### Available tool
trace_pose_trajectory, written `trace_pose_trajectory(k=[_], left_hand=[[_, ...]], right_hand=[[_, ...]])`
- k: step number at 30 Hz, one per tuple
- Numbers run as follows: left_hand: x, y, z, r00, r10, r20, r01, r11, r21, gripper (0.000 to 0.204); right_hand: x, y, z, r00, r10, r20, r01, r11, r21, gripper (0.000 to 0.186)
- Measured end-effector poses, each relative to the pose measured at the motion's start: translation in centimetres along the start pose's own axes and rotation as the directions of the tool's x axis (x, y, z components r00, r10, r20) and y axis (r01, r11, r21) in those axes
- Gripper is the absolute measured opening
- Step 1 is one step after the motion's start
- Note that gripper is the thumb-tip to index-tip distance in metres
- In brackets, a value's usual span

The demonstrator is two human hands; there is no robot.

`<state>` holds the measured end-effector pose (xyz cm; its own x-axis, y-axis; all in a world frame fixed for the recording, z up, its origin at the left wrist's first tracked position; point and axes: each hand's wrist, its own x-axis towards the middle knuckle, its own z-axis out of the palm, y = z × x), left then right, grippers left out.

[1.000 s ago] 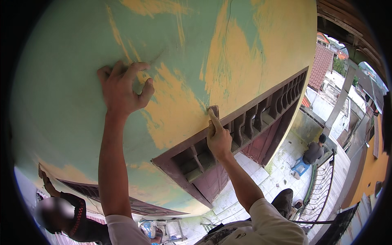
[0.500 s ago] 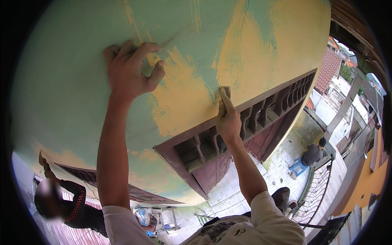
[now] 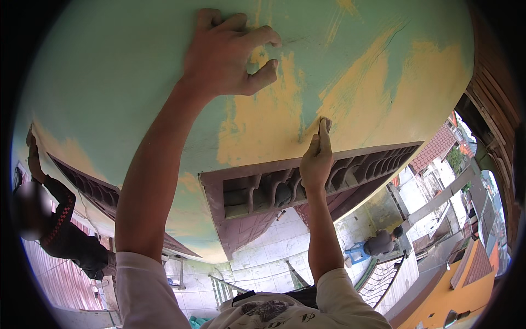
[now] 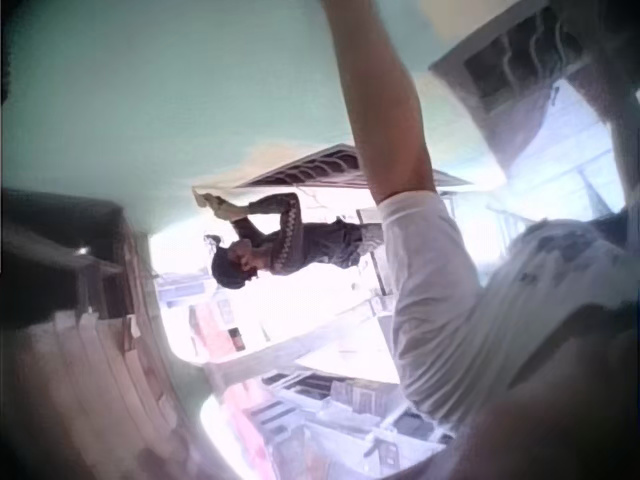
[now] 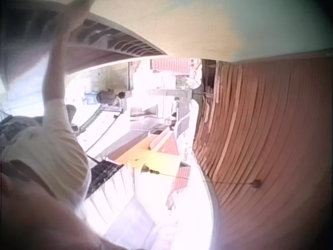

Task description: The person scrapes a light green painted wall with a small metal scraper, removing patches of paint to reveal a yellow underlayer. The person works methodically across the surface, occasionally adjusting position to reach different areas.

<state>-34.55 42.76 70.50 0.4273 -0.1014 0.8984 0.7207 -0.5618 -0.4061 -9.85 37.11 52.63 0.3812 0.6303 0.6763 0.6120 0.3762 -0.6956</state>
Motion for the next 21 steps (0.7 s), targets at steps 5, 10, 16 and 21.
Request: trace_pose_trajectory(k=[5, 10, 16, 21], left_hand=[[0.8, 0.6, 0.7, 0.998, -0.022, 0.059, 0.021, 1.000, 0.019, 0.030], [0.4, 0.6, 0.2, 0.995, -0.070, 0.071, 0.070, 0.998, 0.003, 0.031], [0.7, 1.0, 0.5, 0.989, -0.093, 0.117, 0.097, 0.995, -0.024, 0.041], [0.7, 1.3, 0.4, 0.979, -0.145, 0.143, 0.151, 0.988, -0.031, 0.035]], right_hand=[[-3.6, 4.1, 0.1, 0.999, -0.025, 0.047, 0.025, 1.000, -0.012, 0.044], [0.5, 1.6, 0.6, 0.995, -0.093, -0.044, 0.095, 0.994, 0.044, 0.045], [-5.5, 5.2, 0.7, 0.989, -0.147, 0.029, 0.149, 0.984, -0.093, 0.049], [2.0, 1.7, -0.9, 0.988, 0.152, 0.004, -0.151, 0.977, 0.152, 0.050]])
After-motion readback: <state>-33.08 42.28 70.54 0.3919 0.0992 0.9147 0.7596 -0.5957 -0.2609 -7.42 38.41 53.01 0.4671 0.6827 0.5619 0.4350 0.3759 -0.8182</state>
